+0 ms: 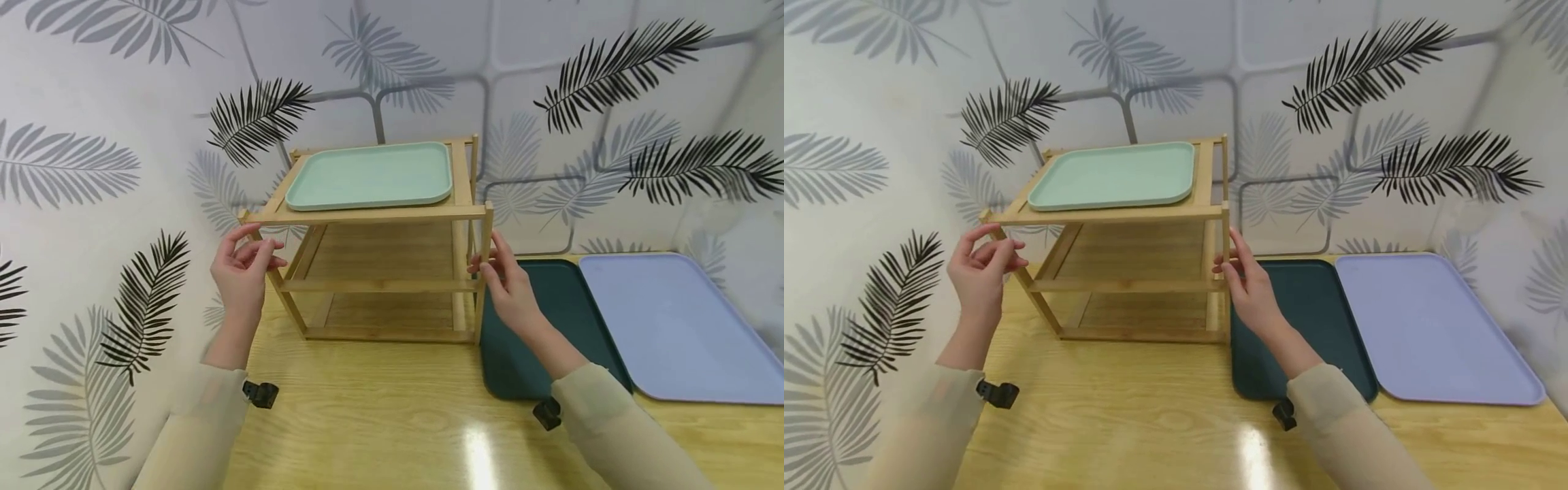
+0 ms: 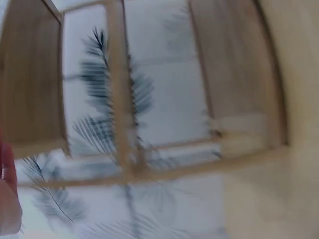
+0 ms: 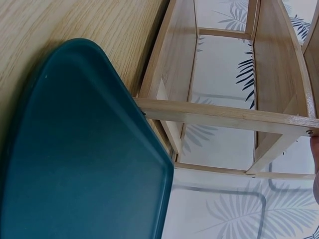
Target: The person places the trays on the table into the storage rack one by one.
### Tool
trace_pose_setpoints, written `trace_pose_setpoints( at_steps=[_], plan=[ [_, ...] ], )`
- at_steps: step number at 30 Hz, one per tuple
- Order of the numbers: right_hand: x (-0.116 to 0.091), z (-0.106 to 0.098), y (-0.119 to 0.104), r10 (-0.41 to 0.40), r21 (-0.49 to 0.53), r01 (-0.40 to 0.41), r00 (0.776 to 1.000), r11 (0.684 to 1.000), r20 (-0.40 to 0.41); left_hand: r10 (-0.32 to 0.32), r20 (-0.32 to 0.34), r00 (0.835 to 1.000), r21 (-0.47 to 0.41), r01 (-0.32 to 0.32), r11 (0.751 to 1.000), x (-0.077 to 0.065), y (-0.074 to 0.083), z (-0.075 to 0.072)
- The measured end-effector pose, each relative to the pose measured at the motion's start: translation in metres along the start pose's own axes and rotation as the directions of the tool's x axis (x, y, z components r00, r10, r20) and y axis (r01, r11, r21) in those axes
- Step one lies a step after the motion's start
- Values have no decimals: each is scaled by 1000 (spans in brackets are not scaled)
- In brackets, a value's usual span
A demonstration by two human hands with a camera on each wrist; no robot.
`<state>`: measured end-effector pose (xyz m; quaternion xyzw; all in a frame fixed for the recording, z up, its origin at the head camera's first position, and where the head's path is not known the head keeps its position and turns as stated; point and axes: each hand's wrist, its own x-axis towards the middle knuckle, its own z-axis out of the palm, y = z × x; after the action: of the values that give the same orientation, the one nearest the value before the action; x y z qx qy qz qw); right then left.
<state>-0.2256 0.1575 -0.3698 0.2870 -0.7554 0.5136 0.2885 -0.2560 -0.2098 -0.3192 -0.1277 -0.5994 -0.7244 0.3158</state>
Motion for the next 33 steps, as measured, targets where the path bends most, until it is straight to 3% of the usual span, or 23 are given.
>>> trace_pose_setpoints(
  at_steps=[2,4,6,9,12,15,17,20,26,30,33],
  plan=[
    [0,0,-1,12,-4,-12,1000,1000,-8,43,-76,996,43,-40,998,-6,-10,-15],
    [0,-1,-3,12,-5,-12,1000,1000,-11,47,-123,991,93,-36,995,-11,-19,-28],
    [0,-1,-3,2,-4,-2,1000,1000,-12,12,-107,994,113,0,994,-13,-29,-39],
    [1,-1,-4,-5,11,5,1000,1000,-8,-107,1,994,90,107,990,-13,-40,-51],
    [1,1,-3,4,28,-4,1000,1000,-2,-193,143,971,75,184,980,-10,-49,-59],
    [1,2,-3,13,31,-13,1000,999,1,-184,247,951,59,175,983,-7,-55,-61],
    [1,2,-3,12,27,-12,1000,1000,2,-162,270,949,67,149,987,-5,-58,-61],
    [1,3,-1,-1,14,1,1000,1000,-3,-161,234,959,109,139,984,-4,-59,-58],
    [-3,5,28,-8,2,8,1000,1000,-15,-204,163,965,235,163,958,-2,-60,-52],
    [-5,1,37,39,3,-39,999,999,11,-210,153,966,270,164,949,-3,-61,-49],
    [-8,-7,36,126,15,-127,990,992,62,-219,142,965,281,173,944,-5,-61,-48]
  ],
)
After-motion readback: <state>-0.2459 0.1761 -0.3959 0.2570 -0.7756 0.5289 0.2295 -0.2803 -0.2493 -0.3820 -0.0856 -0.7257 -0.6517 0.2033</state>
